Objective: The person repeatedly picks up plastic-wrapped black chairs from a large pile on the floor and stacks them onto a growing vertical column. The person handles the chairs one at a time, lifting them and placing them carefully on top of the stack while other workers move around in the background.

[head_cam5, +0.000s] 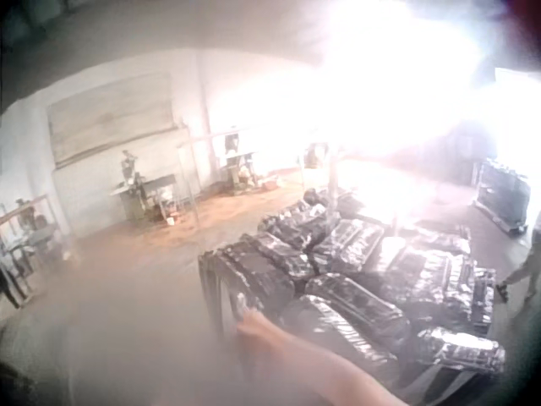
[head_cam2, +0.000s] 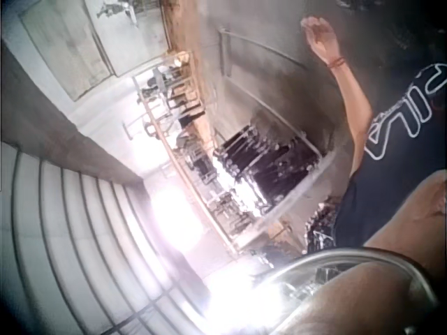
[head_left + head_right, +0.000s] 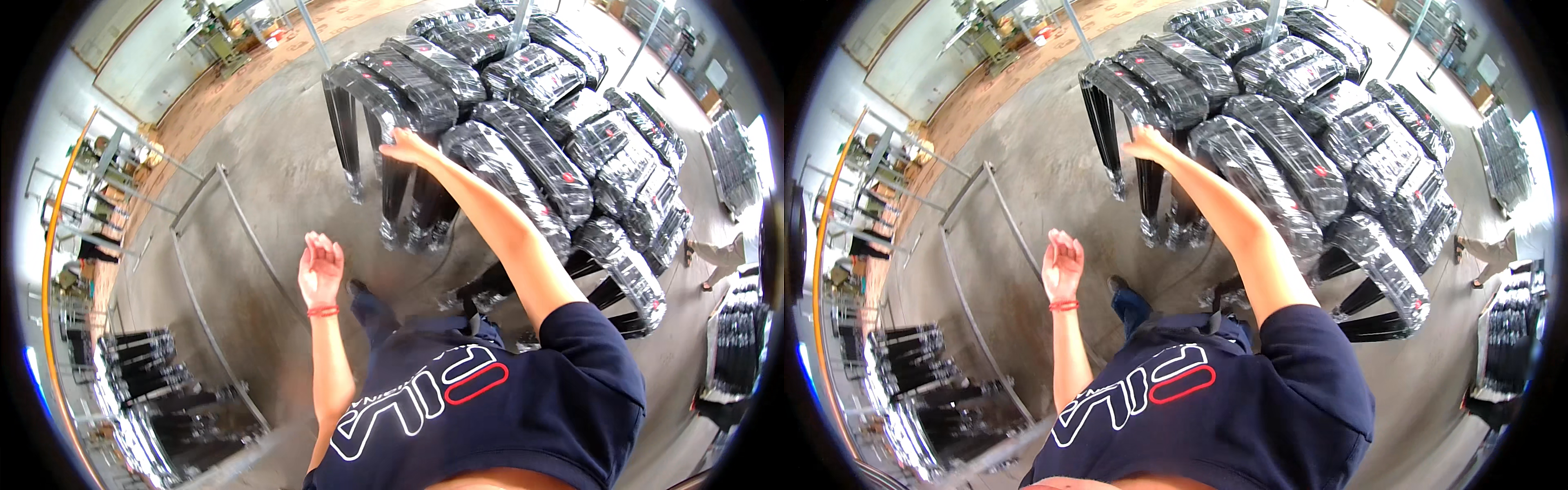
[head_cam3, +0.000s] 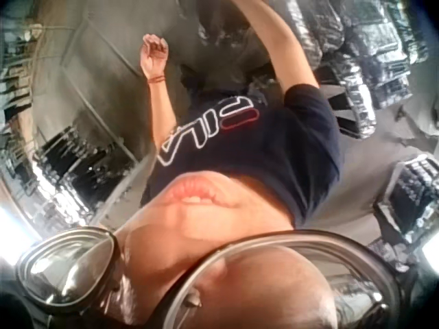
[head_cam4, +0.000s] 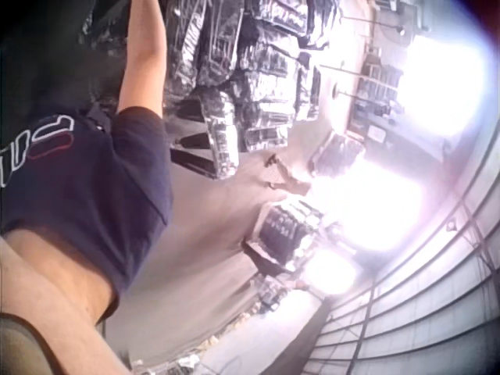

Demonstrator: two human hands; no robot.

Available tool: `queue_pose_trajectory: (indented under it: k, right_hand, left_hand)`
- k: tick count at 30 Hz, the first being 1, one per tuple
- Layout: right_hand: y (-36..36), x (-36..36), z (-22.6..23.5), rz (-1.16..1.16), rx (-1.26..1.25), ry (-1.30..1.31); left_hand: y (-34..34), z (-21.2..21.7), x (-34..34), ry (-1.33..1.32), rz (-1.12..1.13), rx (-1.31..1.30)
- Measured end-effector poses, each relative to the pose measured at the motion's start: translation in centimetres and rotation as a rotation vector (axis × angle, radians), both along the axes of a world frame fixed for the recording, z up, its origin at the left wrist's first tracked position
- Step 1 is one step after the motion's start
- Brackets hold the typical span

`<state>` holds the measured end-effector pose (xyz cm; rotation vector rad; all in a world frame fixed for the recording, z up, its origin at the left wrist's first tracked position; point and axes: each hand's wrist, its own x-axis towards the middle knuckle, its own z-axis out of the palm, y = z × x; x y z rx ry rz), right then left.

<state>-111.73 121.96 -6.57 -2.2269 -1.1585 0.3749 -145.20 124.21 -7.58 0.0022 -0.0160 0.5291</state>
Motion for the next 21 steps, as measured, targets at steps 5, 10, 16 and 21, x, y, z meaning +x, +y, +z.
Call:
queue_pose_trajectory:
  k: [5, 10, 16, 21]
  right_hand:
    - [12.4, 6.2, -2.0, -0.299, 0.02, -0.12]
    - [17.5, 7.5, -3.9, -0.535, -0.059, -0.44]
    - [20.1, 6.0, -3.5, -0.782, -0.023, -0.55]
    - [21.5, 4.8, -3.1, -0.817, -0.035, -0.473]
  left_hand:
    - [13.8, -2.3, 11.6, 0.022, -0.229, -0.07]
    - [24.0, -6.4, 18.4, 0.136, -0.418, -0.156]
    - [32.2, -8.1, 27.4, 0.385, -0.544, -0.097]
    - [36.0, -10.9, 36.8, 0.831, -0.473, 0.004]
